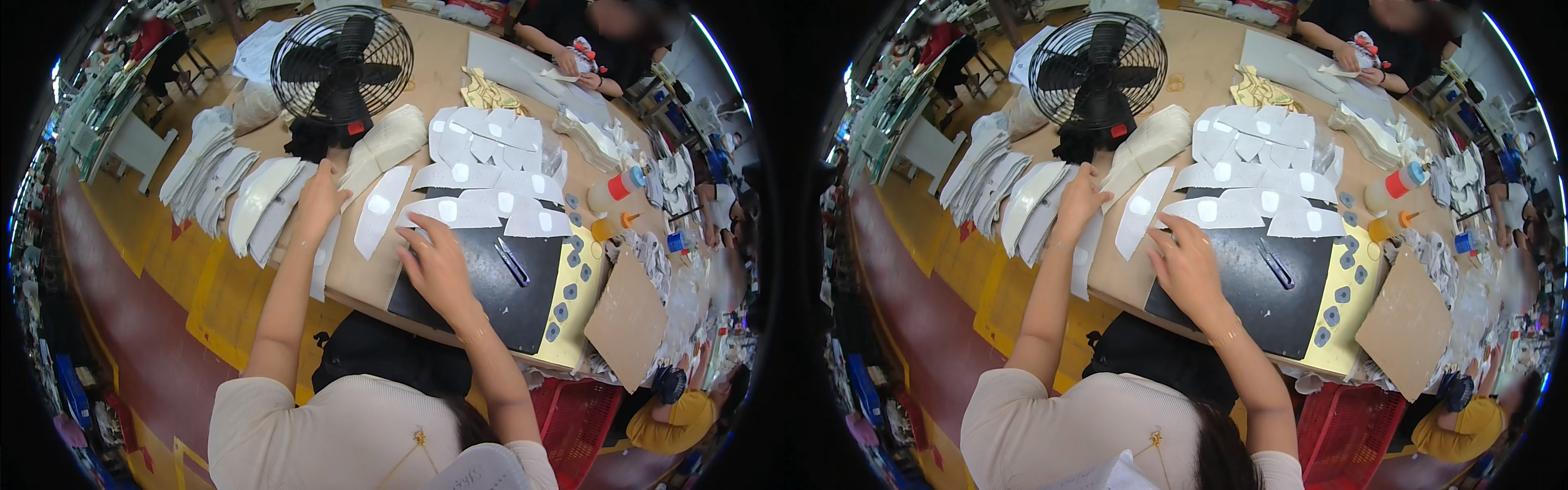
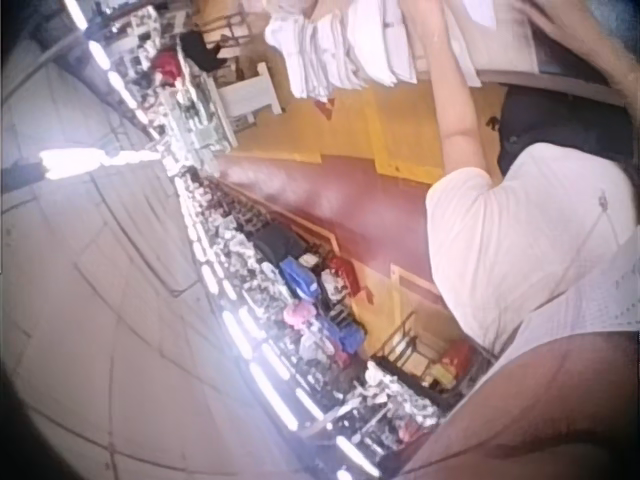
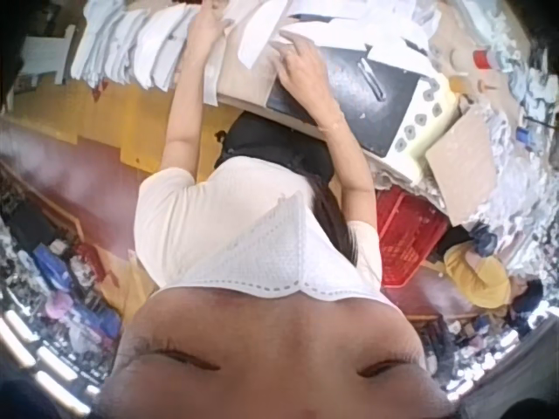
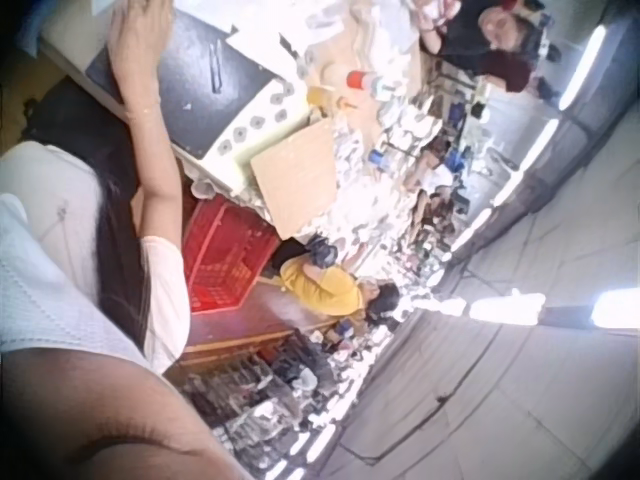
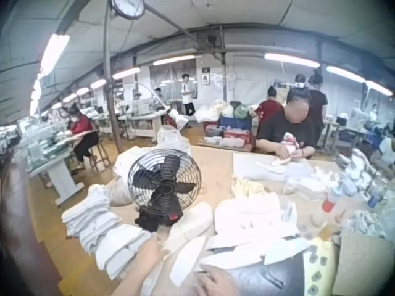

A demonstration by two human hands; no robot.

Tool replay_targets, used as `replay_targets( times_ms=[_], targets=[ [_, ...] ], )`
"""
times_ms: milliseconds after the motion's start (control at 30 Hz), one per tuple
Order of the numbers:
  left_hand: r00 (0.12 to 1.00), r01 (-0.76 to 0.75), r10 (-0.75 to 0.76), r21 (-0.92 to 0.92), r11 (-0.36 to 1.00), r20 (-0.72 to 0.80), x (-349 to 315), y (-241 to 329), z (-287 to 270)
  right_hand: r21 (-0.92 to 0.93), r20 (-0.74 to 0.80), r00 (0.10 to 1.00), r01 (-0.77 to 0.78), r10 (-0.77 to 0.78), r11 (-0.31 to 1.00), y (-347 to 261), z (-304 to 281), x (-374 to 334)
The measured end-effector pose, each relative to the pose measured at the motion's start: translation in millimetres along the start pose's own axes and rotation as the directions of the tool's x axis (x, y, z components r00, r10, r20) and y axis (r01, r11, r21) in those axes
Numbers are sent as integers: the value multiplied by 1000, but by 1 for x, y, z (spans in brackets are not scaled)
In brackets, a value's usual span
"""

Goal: The person repeatedly picks up white foam pieces and small circular inserts, places them on a black mat, presses them together, and sets the assembled units aside. The person handles the items one at a time and stacks the finished assemblies on the table.

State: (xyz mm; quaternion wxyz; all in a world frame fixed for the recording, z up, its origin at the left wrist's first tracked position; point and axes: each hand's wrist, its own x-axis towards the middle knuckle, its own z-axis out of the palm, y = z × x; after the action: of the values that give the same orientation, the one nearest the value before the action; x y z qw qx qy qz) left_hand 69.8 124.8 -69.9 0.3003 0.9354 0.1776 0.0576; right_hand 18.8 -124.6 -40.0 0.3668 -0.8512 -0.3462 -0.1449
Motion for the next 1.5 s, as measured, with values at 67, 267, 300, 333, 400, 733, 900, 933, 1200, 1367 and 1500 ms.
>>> replay_targets(
  times_ms=[67,267,300,333,400,733,900,933,1200,1367,1500],
  targets=[
    [997,-83,83,-108,991,-10,3,-5,5,1,11,999,40,-40,999,13,29,28],
    [983,-148,93,-386,911,-157,28,-24,18,100,148,985,-103,87,990,26,101,91],
    [982,-144,86,-372,917,-168,23,-15,13,132,130,985,-127,110,983,29,105,94],
    [981,-139,78,-359,923,-180,22,-5,9,164,112,985,-149,132,975,33,108,96],
    [976,-175,131,-269,947,-174,19,3,6,185,97,984,-166,151,969,31,115,99],
    [985,-53,157,-749,660,68,49,-18,10,240,-62,946,-296,319,925,25,126,95],
    [945,-250,318,-456,854,77,52,-21,27,218,-69,935,-325,347,920,52,124,101],
    [948,-240,294,-330,913,121,49,-14,29,225,-88,926,-341,368,913,53,121,101],
    [839,-539,521,-106,836,-153,50,-21,35,246,-163,958,-190,234,950,24,88,100],
    [815,-504,511,99,858,-272,46,6,42,218,-81,963,-233,256,948,28,94,98],
    [932,-305,331,173,936,-149,42,26,36,123,1,963,-266,268,956,27,93,88]
  ],
)
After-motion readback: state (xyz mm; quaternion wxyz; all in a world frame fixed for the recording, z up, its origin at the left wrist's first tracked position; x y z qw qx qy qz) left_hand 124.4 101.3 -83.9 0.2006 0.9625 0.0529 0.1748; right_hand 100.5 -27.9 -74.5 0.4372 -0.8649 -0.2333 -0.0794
